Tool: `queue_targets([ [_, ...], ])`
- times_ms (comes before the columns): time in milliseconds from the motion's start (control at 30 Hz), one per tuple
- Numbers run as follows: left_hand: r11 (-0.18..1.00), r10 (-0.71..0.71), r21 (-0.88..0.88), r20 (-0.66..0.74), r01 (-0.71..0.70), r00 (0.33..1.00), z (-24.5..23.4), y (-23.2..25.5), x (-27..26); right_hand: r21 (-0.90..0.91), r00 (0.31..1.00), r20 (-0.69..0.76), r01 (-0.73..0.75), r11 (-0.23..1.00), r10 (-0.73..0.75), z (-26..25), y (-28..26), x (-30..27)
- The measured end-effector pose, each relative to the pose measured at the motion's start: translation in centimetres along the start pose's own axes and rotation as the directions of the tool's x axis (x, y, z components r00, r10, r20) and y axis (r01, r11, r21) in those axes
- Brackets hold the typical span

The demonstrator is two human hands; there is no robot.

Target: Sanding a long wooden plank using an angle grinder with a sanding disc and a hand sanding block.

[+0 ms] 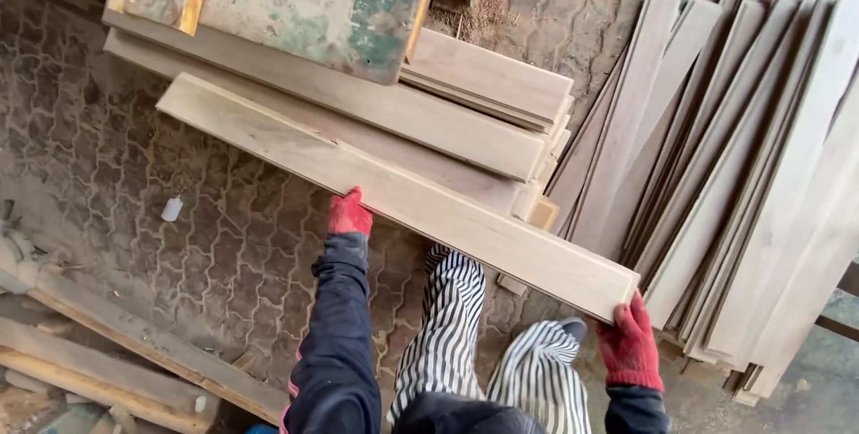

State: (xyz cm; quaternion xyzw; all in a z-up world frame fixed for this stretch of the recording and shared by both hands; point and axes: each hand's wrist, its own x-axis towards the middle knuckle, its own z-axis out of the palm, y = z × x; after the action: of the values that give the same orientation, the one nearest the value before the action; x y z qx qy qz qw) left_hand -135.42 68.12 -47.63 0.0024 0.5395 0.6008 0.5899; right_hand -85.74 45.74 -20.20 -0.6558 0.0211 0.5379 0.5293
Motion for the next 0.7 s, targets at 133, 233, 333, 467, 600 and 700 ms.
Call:
queue_targets([
  [133, 0.749, 0.09, 0.649, -0.299, 0.133, 0.95, 2.9, 2.2, 5.5, 0.067, 1.0, 0.024, 0.012, 0.998, -0.014, 2.5, 5.6, 7.1],
  [233, 0.979, 0.108, 0.195, -0.287, -0.052, 0.952, -0.9, 0.5, 11.4, 0.184, 0.976, -0.217, 0.018, 0.983, 0.022, 4.8, 8.8, 10.8],
  [333, 0.986, 0.067, 0.163, -0.307, -0.017, 0.949, -0.1, 2.6, 10.0, 0.164, 0.98, -0.199, 0.005, 0.986, 0.028, 6.7, 8.4, 12.3],
  [467, 0.993, 0.045, 0.115, -0.33, -0.007, 0.943, -2.4, 2.8, 8.3, 0.072, 0.982, -0.188, -0.018, 0.997, 0.031, 6.2, 9.1, 13.9],
  [600, 0.992, 0.078, 0.117, -0.29, -0.046, 0.954, -0.4, 4.1, 8.7, 0.043, 0.982, -0.175, -0.064, 0.997, 0.071, 8.5, 9.0, 14.2],
  [700, 0.978, 0.119, 0.195, -0.261, -0.068, 0.958, 5.4, 7.8, 8.6, 0.079, 0.988, -0.13, -0.07, 0.994, 0.079, 9.1, 10.6, 15.7],
])
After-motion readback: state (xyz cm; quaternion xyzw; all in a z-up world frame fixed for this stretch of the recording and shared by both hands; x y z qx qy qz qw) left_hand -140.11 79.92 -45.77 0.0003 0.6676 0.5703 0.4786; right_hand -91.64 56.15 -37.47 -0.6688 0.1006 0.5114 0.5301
